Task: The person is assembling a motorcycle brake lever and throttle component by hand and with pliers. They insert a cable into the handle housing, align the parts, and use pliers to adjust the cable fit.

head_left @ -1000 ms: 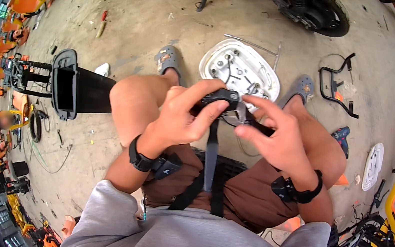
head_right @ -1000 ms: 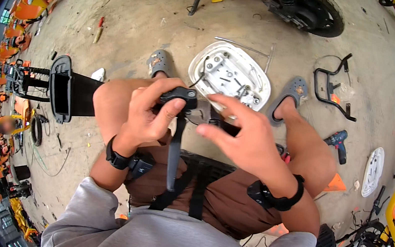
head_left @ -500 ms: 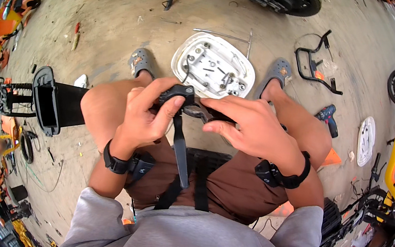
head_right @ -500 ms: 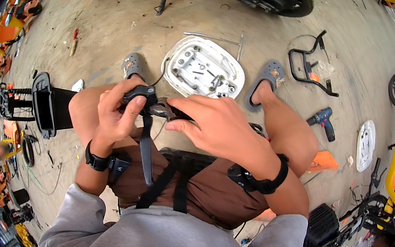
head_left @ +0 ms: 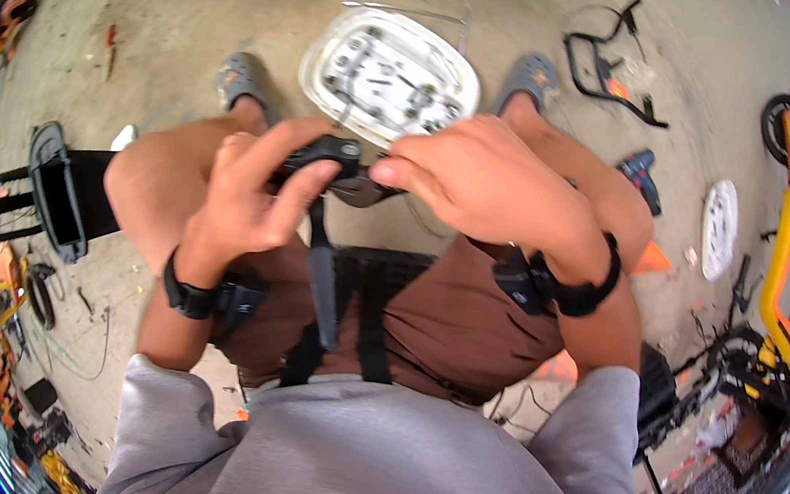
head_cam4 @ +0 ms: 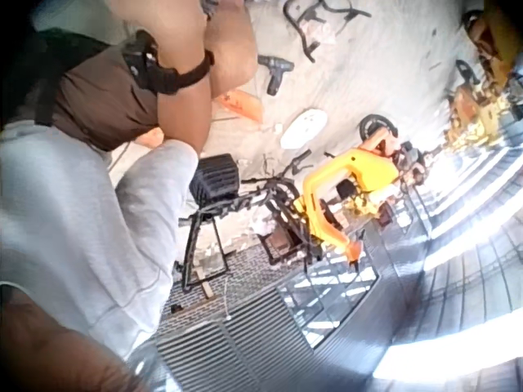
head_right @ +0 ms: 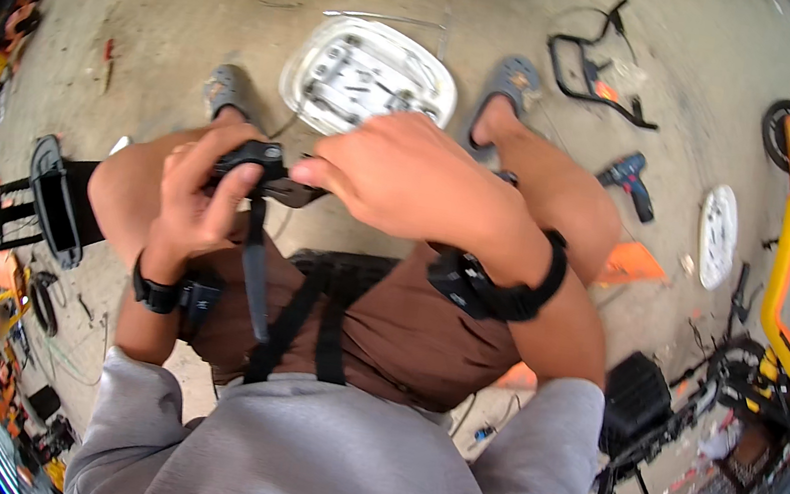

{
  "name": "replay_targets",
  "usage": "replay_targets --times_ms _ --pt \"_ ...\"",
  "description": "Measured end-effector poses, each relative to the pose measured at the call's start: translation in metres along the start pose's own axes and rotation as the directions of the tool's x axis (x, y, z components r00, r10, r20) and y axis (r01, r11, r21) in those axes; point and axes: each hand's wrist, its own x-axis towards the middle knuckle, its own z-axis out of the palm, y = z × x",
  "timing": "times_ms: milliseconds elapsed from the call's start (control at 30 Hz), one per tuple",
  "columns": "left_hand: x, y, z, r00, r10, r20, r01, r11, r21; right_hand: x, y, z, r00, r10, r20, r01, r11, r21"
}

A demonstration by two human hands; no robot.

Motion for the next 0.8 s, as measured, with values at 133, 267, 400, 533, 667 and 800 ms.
replay_targets --times_ms 133,267,400,533,667,800 --pt "0.003 0.003 0.002 0.990 0.134 0.044 -0.136 0.990 0.034 -0.003 0.008 -0.003 0.997 0.014 0.078 -0.022 0.995 0.093" --pt "-0.002 0.008 0.000 0.992 0.058 0.112 -0.049 0.996 -0.077 0.002 0.003 -0.018 0.915 0.165 0.369 -0.264 0.935 0.236" --pt "-0.002 0.005 -0.002 0.997 0.028 0.075 -0.015 0.986 -0.164 0.005 -0.001 -0.017 0.927 0.196 0.319 -0.326 0.843 0.428" --pt "-0.003 0.004 -0.007 0.998 -0.037 0.049 0.048 0.966 -0.253 0.001 -0.003 -0.017 0.990 -0.053 0.133 0.005 0.941 0.338" --pt "-0.004 0.004 -0.007 0.996 -0.081 0.038 0.089 0.952 -0.291 -0.003 -0.003 -0.005 0.987 -0.148 -0.058 0.157 0.963 0.221" --pt "-0.003 0.006 -0.017 0.988 -0.150 0.039 0.155 0.954 -0.256 -0.002 -0.002 0.001 0.963 -0.230 -0.137 0.251 0.955 0.161"
